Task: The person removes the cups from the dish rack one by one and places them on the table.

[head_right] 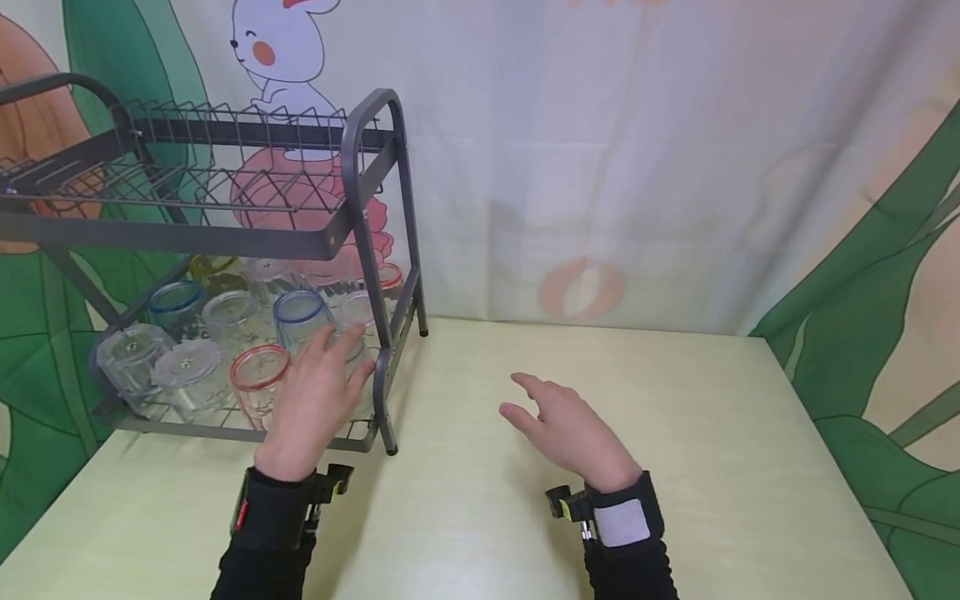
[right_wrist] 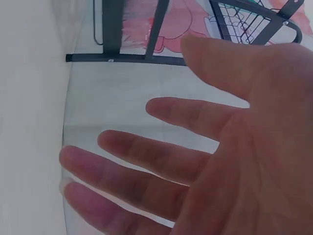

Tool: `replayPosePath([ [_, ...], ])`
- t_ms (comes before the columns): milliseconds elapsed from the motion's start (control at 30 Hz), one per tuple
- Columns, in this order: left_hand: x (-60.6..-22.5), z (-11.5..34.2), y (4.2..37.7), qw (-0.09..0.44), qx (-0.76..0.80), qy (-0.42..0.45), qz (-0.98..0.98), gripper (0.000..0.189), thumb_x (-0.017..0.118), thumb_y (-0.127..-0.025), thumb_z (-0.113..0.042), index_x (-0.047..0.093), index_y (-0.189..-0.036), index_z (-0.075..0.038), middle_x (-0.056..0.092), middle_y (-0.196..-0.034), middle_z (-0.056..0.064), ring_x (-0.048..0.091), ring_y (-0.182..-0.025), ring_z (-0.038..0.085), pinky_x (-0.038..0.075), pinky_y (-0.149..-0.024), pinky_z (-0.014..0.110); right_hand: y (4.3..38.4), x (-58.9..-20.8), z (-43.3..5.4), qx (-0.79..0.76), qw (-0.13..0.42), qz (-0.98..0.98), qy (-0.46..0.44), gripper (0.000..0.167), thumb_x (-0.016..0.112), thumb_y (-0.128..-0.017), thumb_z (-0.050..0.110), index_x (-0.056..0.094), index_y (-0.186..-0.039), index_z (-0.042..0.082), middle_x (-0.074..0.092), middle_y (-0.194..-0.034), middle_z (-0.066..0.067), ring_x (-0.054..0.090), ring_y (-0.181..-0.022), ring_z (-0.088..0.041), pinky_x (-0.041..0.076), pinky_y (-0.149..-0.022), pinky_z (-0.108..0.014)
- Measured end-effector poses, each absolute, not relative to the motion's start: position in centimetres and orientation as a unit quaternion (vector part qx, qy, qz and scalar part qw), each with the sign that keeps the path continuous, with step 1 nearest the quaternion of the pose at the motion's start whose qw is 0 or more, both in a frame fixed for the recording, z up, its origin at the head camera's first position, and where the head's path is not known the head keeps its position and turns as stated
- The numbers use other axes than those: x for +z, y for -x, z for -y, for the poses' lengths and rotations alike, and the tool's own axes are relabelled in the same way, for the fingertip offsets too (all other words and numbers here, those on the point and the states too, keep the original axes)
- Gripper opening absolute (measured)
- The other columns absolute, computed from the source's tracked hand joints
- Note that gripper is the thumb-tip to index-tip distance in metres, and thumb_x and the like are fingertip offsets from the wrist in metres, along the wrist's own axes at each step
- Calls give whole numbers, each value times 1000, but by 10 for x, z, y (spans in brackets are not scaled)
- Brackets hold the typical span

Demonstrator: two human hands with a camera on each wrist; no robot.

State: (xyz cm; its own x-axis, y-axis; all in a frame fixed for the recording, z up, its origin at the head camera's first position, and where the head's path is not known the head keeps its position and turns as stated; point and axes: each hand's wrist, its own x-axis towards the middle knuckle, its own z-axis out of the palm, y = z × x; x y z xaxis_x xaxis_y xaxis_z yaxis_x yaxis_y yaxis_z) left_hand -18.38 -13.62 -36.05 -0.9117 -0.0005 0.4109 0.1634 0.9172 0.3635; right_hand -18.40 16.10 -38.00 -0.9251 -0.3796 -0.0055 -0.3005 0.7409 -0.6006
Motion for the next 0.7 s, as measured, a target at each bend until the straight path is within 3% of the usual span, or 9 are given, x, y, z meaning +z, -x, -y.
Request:
replayPosePath([
  [233,-361,132,181,246,-171,52,953,38,70,-92,-21,65,-129,-15,54,-129,27,60,-92,49,52,-56,56,186,-368,-139,-348,59,-916,191,59,53,-98,51,45,-147,20,58,-132,3,63,-100,-15,52,-84,-37],
  [467,-348,133,170,252,-172,52,951,39,67,-94,-22,63,-132,-16,53,-129,28,61,-92,48,52,-53,55,184,-360,-127,-364,61,-908,198,57,53,-98,50,45,-147,20,57,-135,3,64,-107,-15,52,-89,-40],
  [700,-330,138,154,248,-209,48,945,39,65,-96,-25,62,-133,-15,49,-135,26,58,-104,48,52,-55,61,185,-360,-125,-371,53,-904,205,55,53,-99,48,46,-146,20,57,-135,3,64,-107,-16,53,-90,-39],
])
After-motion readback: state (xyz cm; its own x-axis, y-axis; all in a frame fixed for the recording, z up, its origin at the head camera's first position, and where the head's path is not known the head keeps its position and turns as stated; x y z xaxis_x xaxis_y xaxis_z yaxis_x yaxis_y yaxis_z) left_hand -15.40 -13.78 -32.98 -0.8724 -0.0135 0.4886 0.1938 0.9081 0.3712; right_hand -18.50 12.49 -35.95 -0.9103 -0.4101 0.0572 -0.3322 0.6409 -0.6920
